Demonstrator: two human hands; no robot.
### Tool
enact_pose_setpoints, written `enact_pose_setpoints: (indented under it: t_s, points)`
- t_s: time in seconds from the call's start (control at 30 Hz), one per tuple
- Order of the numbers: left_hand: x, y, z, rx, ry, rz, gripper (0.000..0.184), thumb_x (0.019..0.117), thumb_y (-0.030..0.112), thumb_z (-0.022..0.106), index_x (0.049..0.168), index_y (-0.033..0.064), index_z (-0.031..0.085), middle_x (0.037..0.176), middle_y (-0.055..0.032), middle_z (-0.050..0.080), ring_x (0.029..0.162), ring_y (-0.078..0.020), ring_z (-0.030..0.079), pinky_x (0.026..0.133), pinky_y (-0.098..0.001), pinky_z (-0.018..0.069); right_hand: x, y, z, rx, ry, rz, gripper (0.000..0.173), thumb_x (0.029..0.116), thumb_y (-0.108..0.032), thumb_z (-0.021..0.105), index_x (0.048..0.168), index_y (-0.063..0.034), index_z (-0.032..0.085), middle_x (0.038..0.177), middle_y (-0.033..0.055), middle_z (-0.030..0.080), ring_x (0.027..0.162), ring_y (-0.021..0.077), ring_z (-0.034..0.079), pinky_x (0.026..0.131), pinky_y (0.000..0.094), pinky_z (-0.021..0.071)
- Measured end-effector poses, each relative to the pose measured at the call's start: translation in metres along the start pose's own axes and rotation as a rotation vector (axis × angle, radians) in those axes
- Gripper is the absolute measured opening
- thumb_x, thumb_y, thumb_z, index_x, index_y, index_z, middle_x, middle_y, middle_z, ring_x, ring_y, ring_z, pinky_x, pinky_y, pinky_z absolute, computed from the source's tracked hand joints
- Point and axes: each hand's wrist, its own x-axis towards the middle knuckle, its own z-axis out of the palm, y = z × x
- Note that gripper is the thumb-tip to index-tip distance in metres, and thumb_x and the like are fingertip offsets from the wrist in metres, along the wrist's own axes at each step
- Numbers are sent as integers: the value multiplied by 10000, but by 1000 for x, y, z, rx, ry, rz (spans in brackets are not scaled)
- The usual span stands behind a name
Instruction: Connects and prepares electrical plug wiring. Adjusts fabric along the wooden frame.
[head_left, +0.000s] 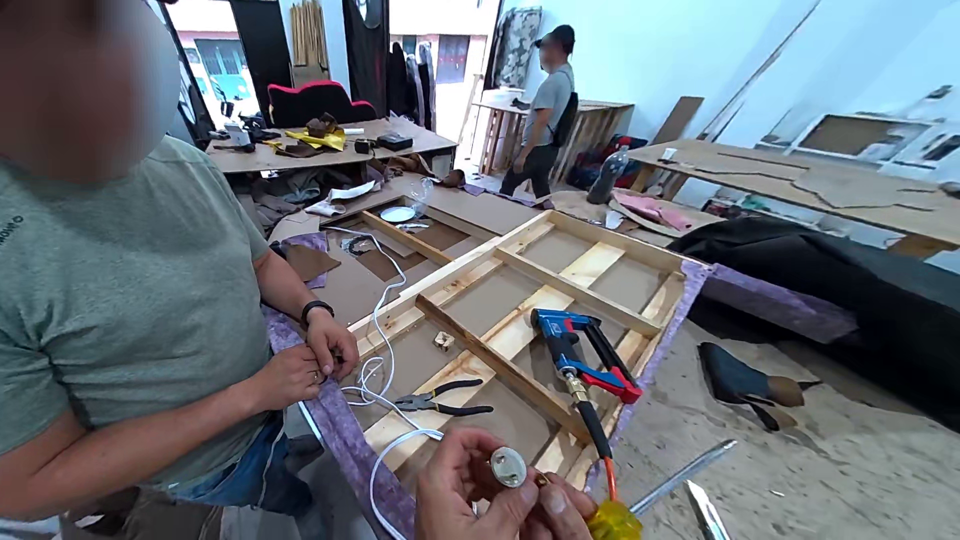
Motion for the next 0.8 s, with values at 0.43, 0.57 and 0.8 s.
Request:
enact_pose_setpoints:
  t_s: [0.43,0.57,0.8]
  points:
    - [-9,11,6,-115,120,-83,359,840,-66,770,1119,-59,543,934,-106,702,740,-143,719,673,-297,639,0,-7,-1,-151,-125,-192,135,912,42,671,958,-63,743,845,61,764,583,56,663,507,185,553]
    - [-11,13,9,-140,178,-125,375,828,-69,783,1119,-65,546,953,-116,704,746,-153,725,682,-306,646,1,-7,-4,-206,-143,-254,123,911,34,684,959,-62,744,855,55,769,613,66,682,528,201,572]
    - [-10,17,13,-110,232,-125,371,819,-72,788,1104,-64,551,962,-114,707,728,-147,725,667,-297,647,-1,-2,-7,-320,-181,-392,197,879,13,750,1023,-121,760,995,19,787,715,72,724,597,210,608]
